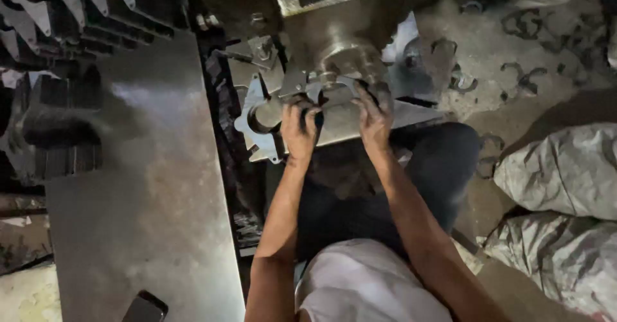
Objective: Operating a metal stamping or punching machine to process small metal components.
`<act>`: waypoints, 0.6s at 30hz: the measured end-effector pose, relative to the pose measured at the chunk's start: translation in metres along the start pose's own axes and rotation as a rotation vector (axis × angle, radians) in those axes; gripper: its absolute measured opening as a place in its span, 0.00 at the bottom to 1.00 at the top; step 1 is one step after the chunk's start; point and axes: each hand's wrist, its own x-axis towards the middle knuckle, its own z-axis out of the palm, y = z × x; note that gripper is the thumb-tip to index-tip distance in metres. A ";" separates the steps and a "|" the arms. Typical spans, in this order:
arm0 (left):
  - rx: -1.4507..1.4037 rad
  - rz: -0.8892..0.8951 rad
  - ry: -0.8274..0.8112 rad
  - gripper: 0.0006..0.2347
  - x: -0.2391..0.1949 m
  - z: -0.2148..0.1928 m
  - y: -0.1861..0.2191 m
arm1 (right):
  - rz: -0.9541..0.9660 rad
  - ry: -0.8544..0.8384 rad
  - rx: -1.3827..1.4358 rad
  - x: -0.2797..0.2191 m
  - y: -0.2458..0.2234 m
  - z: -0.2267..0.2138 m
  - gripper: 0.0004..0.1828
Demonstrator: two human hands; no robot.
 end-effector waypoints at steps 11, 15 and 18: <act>-0.023 0.070 0.043 0.04 0.004 0.011 -0.014 | 0.029 -0.002 0.181 0.006 0.008 0.003 0.17; 0.028 0.041 0.059 0.05 0.003 0.010 -0.017 | -0.061 -0.019 0.029 0.007 0.003 -0.003 0.17; -0.101 0.125 0.081 0.04 0.011 0.005 -0.003 | -0.087 0.008 0.005 0.014 0.003 0.005 0.16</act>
